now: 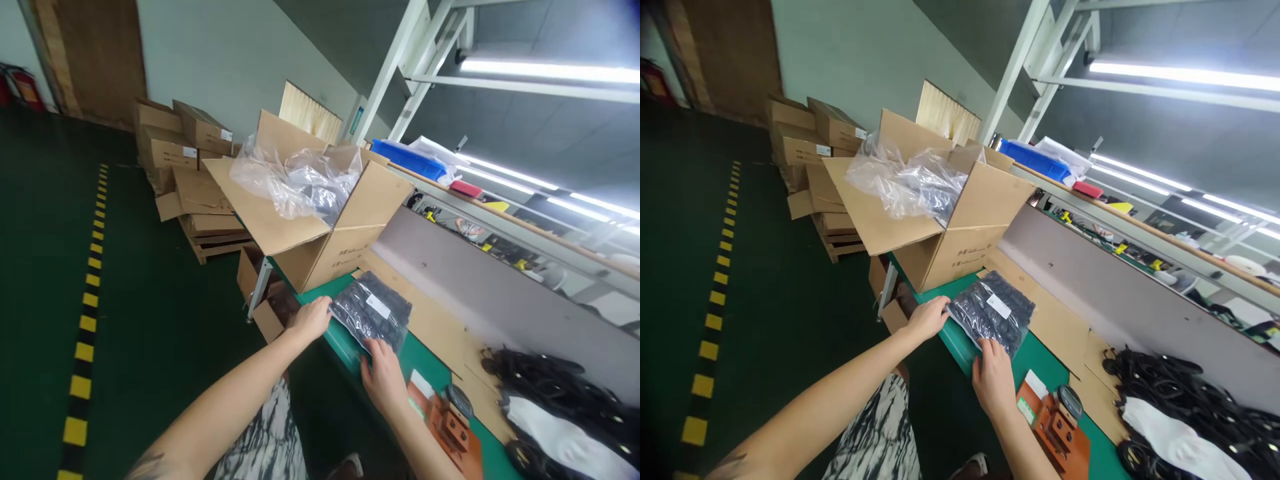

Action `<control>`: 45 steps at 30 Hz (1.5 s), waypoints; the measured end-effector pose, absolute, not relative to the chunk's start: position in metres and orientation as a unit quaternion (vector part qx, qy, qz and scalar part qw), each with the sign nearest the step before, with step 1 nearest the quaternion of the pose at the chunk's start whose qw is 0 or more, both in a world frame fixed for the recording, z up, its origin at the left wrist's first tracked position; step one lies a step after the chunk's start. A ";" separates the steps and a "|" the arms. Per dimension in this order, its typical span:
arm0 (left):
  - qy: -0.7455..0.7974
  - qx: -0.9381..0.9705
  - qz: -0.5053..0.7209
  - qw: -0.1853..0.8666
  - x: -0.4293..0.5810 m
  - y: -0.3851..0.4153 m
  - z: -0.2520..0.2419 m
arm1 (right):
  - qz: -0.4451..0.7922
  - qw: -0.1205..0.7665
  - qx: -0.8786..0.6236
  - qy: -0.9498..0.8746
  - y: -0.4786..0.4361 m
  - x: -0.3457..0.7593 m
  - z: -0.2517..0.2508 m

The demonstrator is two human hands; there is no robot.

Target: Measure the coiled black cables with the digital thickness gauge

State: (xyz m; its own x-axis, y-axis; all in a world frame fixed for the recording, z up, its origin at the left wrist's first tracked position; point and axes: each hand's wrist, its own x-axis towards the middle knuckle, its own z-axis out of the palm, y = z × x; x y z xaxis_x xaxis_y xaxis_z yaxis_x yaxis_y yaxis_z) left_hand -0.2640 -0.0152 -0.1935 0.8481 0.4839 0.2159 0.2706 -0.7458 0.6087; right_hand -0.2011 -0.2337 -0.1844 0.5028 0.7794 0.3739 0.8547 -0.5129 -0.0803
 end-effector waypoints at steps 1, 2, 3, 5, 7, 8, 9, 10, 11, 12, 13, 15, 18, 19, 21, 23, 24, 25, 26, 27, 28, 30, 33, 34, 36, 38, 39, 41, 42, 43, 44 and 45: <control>0.199 0.921 0.187 0.278 -0.265 -0.014 -0.194 | -0.154 0.119 -0.861 -0.470 -0.234 -0.201 -0.186; 0.192 0.926 0.188 0.264 -0.265 -0.012 -0.195 | -0.161 0.109 -0.865 -0.462 -0.236 -0.201 -0.187; 0.181 0.932 0.188 0.250 -0.266 -0.009 -0.195 | -0.167 0.099 -0.869 -0.454 -0.238 -0.200 -0.188; 0.152 0.946 0.182 0.222 -0.268 -0.004 -0.194 | -0.172 0.080 -0.877 -0.441 -0.243 -0.199 -0.188; 0.108 0.960 0.169 0.195 -0.269 0.003 -0.191 | -0.170 0.060 -0.884 -0.432 -0.247 -0.199 -0.187; 0.082 0.966 0.161 0.183 -0.270 0.007 -0.188 | -0.166 0.050 -0.887 -0.429 -0.249 -0.200 -0.186; 0.055 0.972 0.151 0.173 -0.269 0.012 -0.185 | -0.161 0.038 -0.890 -0.425 -0.250 -0.200 -0.185; 0.029 0.976 0.140 0.165 -0.269 0.017 -0.180 | -0.155 0.026 -0.893 -0.421 -0.251 -0.201 -0.184; 0.005 0.979 0.129 0.159 -0.267 0.023 -0.175 | -0.150 0.015 -0.896 -0.417 -0.251 -0.201 -0.183; -0.017 0.981 0.116 0.155 -0.264 0.028 -0.170 | -0.145 0.004 -0.899 -0.413 -0.252 -0.201 -0.181; -0.034 0.982 0.103 0.153 -0.261 0.034 -0.164 | -0.140 -0.007 -0.901 -0.410 -0.252 -0.201 -0.179; -0.055 0.984 0.078 0.152 -0.253 0.041 -0.155 | -0.128 -0.024 -0.903 -0.410 -0.253 -0.201 -0.174; -0.048 0.984 0.057 0.162 -0.244 0.043 -0.150 | -0.114 -0.040 -0.902 -0.414 -0.255 -0.199 -0.165; -0.037 0.984 0.055 0.167 -0.243 0.042 -0.151 | -0.111 -0.043 -0.903 -0.413 -0.256 -0.198 -0.162; -0.011 0.982 0.061 0.178 -0.245 0.037 -0.155 | -0.104 -0.048 -0.904 -0.412 -0.258 -0.198 -0.158; 0.004 0.981 0.067 0.184 -0.250 0.035 -0.161 | -0.096 -0.053 -0.905 -0.412 -0.261 -0.198 -0.156; 0.004 0.980 0.067 0.185 -0.253 0.035 -0.163 | -0.092 -0.054 -0.905 -0.412 -0.263 -0.198 -0.155; 0.001 0.980 0.065 0.186 -0.255 0.037 -0.164 | -0.089 -0.054 -0.905 -0.411 -0.264 -0.197 -0.154; -0.004 0.981 0.061 0.186 -0.257 0.039 -0.165 | -0.088 -0.053 -0.906 -0.410 -0.265 -0.196 -0.152; -0.008 0.981 0.056 0.186 -0.258 0.041 -0.164 | -0.088 -0.050 -0.907 -0.409 -0.265 -0.195 -0.150; -0.010 0.981 0.054 0.187 -0.258 0.043 -0.163 | -0.088 -0.044 -0.908 -0.407 -0.265 -0.194 -0.148; -0.004 0.980 0.055 0.190 -0.257 0.046 -0.159 | -0.088 -0.029 -0.909 -0.407 -0.266 -0.192 -0.147; 0.032 0.977 0.070 0.197 -0.256 0.045 -0.153 | -0.072 0.001 -0.905 -0.420 -0.267 -0.195 -0.153; 0.051 0.975 0.077 0.201 -0.258 0.042 -0.151 | -0.068 0.015 -0.903 -0.423 -0.268 -0.197 -0.157; 0.098 0.968 0.099 0.209 -0.265 0.033 -0.148 | -0.069 0.052 -0.904 -0.419 -0.269 -0.201 -0.165; 0.146 0.956 0.130 0.219 -0.274 0.015 -0.145 | -0.079 0.093 -0.906 -0.404 -0.270 -0.206 -0.169; 0.167 0.948 0.149 0.225 -0.278 0.003 -0.145 | -0.085 0.111 -0.908 -0.396 -0.268 -0.208 -0.170; 0.193 0.932 0.183 0.248 -0.284 -0.024 -0.148 | -0.094 0.138 -0.906 -0.388 -0.261 -0.213 -0.167; 0.211 0.915 0.203 0.277 -0.285 -0.037 -0.153 | -0.096 0.146 -0.903 -0.393 -0.253 -0.213 -0.165; 0.251 0.857 0.229 0.387 -0.283 -0.048 -0.161 | -0.096 0.148 -0.898 -0.402 -0.244 -0.211 -0.163; 0.284 0.795 0.225 0.487 -0.279 -0.057 -0.170 | -0.095 0.144 -0.895 -0.411 -0.234 -0.206 -0.162; 0.299 0.742 0.211 0.562 -0.273 -0.064 -0.180 | -0.090 0.135 -0.893 -0.419 -0.224 -0.199 -0.160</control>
